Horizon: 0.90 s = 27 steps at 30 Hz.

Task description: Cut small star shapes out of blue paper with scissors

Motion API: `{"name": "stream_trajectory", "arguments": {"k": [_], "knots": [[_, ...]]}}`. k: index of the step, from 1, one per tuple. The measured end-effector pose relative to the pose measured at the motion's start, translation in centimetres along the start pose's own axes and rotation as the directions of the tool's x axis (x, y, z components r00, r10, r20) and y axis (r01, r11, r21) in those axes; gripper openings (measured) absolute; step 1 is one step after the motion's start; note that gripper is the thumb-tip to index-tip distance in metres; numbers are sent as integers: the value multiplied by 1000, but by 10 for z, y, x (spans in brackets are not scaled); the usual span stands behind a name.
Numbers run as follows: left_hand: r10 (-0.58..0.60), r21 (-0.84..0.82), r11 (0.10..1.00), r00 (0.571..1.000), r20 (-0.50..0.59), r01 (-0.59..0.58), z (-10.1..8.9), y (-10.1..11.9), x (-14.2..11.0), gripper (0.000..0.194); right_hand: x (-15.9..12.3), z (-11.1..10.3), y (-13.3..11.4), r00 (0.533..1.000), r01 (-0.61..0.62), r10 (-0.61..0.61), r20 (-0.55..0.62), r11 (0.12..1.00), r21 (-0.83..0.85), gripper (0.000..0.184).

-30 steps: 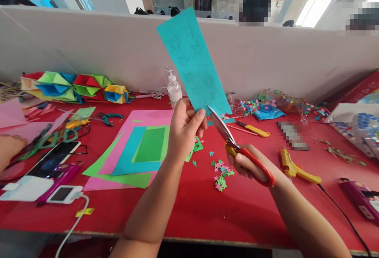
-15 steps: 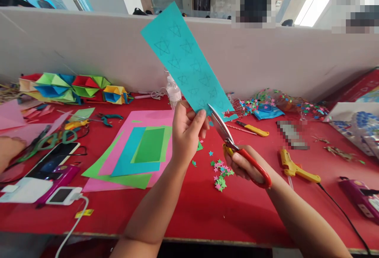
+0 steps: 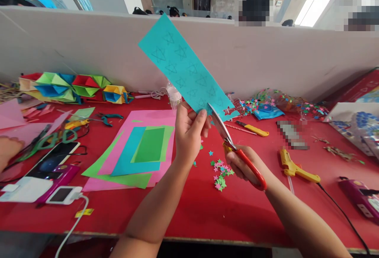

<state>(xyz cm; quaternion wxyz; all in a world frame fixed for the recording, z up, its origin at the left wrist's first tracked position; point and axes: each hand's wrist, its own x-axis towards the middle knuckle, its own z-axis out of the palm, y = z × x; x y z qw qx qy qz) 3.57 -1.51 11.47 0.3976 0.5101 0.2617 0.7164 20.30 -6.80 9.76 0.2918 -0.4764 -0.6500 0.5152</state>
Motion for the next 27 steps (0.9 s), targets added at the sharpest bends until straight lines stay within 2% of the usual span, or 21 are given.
{"name": "stream_trajectory", "arguments": {"k": [10, 16, 18, 24, 27], "knots": [[0, 45, 999, 1000, 29, -1, -8, 4, 5, 22, -2, -5, -5, 1000, -17, 17, -3, 1000, -20, 46], [16, 138, 990, 999, 38, -22, -14, 14, 7, 54, -3, -6, -8, 999, -31, 31, 32, 1000, 0, 50], [23, 165, 986, 999, 33, -28, -17, 17, 8, 59, -3, -7, -9, 998, -30, 30, 56, 999, 10, 52], [62, 209, 977, 997, -48, -50, -26, 19, 14, 49, -1, -9, -8, 990, -7, 7, 138, 1000, 5, 56], [48, 147, 989, 994, -96, -33, -27, 18, 17, 39, 1, -7, -4, 985, 22, -22, 170, 1000, 5, 56]]}}
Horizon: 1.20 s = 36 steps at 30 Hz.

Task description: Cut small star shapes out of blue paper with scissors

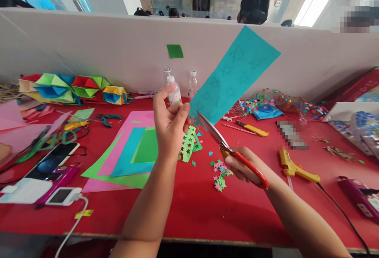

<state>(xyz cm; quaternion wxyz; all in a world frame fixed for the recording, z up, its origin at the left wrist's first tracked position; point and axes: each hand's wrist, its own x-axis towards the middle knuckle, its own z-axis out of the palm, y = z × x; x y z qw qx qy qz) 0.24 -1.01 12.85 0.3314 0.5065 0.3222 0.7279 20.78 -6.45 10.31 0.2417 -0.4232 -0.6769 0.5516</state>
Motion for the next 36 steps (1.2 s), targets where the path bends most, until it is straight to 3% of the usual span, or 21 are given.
{"name": "stream_trajectory", "arguments": {"k": [3, 6, 13, 18, 24, 36], "knots": [[-95, -64, 993, 993, 69, 100, 1, -2, 1, 21, 1, 2, 6, 998, 67, -67, -9, 997, 42, 57], [-172, -17, 984, 966, 194, 179, 3, -5, -1, 19, 2, 4, 9, 994, 102, -99, -37, 993, 58, 57], [-52, 115, 993, 993, 103, 40, 6, -2, -4, 22, 2, 6, 3, 996, -12, 16, -90, 999, 41, 57], [-59, 174, 984, 981, 184, 27, 1, 4, -2, 25, 0, 0, -3, 995, 6, -11, -95, 998, -56, 58], [-130, 214, 975, 944, 302, 66, -7, 4, 2, 21, -1, -12, 0, 997, 53, -61, -47, 985, -162, 60], [-176, 178, 976, 942, 285, 129, -8, 7, 2, 20, -1, -6, 7, 999, -14, 13, -50, 1000, -15, 57]]}}
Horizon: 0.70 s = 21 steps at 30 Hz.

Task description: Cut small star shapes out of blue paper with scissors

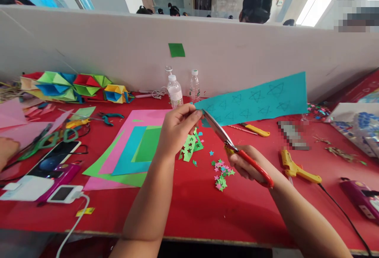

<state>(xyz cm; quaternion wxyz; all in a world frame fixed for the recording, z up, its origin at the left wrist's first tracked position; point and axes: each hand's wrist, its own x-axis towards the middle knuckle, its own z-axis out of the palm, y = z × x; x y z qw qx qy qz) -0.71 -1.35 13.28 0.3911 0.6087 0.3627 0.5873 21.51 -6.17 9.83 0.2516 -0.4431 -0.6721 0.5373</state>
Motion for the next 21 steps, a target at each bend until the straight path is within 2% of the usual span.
{"name": "stream_trajectory", "arguments": {"k": [5, 11, 21], "knots": [[-17, -67, 998, 998, -62, 13, 7, -2, 0, 14, 0, 5, 3, 999, 46, -46, -10, 999, 28, 59], [-34, -96, 995, 994, -105, 24, 9, -2, 0, 12, 0, 5, -6, 999, -15, 15, -35, 1000, 12, 60], [17, -4, 1000, 995, -102, -17, 5, -1, -2, 11, -1, -4, -7, 999, -51, 50, -12, 998, -35, 56]]}}
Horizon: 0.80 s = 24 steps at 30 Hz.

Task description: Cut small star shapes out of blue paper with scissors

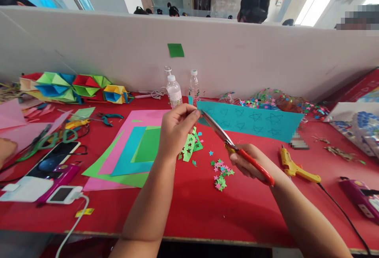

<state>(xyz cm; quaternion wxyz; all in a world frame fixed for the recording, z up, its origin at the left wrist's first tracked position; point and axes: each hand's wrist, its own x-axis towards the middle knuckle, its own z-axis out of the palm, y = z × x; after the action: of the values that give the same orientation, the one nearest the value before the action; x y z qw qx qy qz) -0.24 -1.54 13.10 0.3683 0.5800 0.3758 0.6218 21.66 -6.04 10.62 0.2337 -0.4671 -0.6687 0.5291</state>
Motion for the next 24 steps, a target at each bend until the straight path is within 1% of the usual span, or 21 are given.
{"name": "stream_trajectory", "arguments": {"k": [3, 9, 15, 24], "knots": [[16, 35, 999, 999, 31, -17, -3, 1, -1, 12, 0, -2, -2, 1000, -11, 11, -2, 1000, -21, 55], [-2, 85, 996, 999, 34, -1, -6, 1, -1, 12, 1, -2, -3, 999, -40, 41, 32, 999, -16, 55], [27, 83, 996, 998, 52, -31, -4, 3, -3, 12, 1, -4, 0, 999, -14, 14, 38, 1000, -9, 53], [67, 156, 985, 997, 43, -73, -4, 4, -4, 15, 1, -2, -4, 1000, 4, -3, 29, 1000, -24, 55]]}}
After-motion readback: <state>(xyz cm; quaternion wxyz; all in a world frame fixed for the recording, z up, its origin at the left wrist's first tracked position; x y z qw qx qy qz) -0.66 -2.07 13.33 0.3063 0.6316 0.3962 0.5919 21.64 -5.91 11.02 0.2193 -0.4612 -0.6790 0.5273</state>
